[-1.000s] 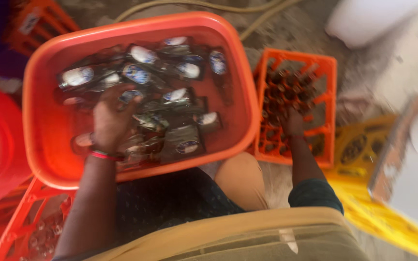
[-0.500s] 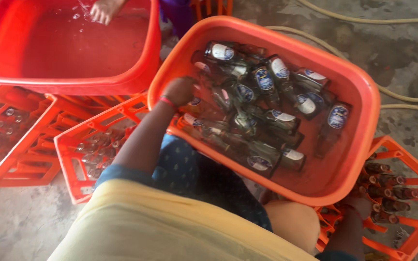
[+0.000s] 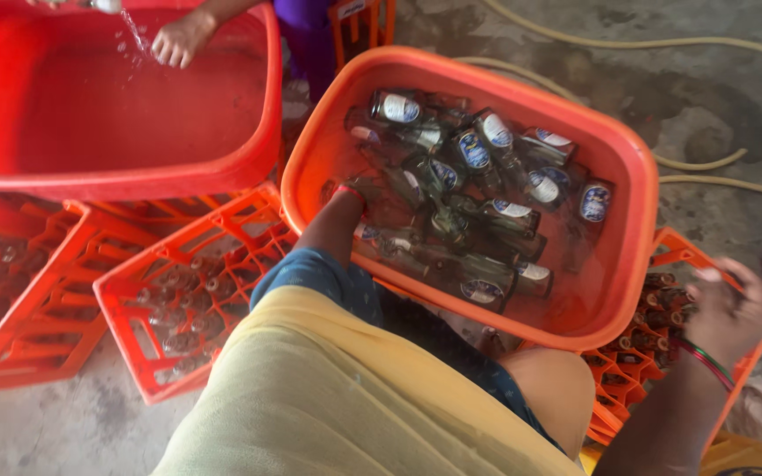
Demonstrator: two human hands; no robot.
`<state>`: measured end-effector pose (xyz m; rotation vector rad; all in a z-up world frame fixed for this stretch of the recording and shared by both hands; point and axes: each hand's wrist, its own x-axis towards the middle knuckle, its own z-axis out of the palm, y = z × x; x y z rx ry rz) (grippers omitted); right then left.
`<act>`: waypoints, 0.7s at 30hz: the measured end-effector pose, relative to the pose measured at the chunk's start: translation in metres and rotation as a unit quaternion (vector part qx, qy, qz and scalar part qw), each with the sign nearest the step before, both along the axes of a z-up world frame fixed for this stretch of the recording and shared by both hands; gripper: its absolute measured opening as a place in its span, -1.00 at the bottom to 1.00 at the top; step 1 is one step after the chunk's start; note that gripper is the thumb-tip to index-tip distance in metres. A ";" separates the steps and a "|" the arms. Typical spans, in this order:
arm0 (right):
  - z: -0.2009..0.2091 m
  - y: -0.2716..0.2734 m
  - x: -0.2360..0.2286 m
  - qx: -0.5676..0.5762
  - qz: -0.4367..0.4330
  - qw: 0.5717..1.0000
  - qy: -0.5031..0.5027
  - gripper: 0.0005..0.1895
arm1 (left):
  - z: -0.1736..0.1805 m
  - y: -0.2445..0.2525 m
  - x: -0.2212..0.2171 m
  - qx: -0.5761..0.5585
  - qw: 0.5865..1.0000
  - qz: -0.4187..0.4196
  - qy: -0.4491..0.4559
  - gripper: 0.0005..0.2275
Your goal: The person washes glass bottles by hand. They repeatedly pick up bottles from a red tub filled with water, rinse them, and place them into an orange crate. Another person is visible in the background performing a similar task.
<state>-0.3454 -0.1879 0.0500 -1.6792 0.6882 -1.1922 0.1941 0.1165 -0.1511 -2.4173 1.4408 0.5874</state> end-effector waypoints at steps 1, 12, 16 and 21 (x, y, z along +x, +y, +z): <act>0.009 0.014 0.014 0.000 -0.005 1.000 0.024 -0.85 | -0.005 -0.003 0.003 -0.011 1.000 -0.007 -0.007 -0.62; -0.009 0.090 0.175 0.069 0.170 0.975 0.128 -0.83 | 0.082 -0.001 -0.003 -0.144 0.987 -0.068 0.023 -0.13; -0.042 0.105 0.204 0.122 0.175 0.959 0.189 -0.77 | 0.140 -0.027 -0.032 -0.244 0.966 -0.050 0.070 -0.04; -0.044 0.124 0.212 0.369 0.207 0.896 0.135 -0.59 | 0.176 -0.051 -0.096 -0.391 0.890 0.018 0.234 -0.03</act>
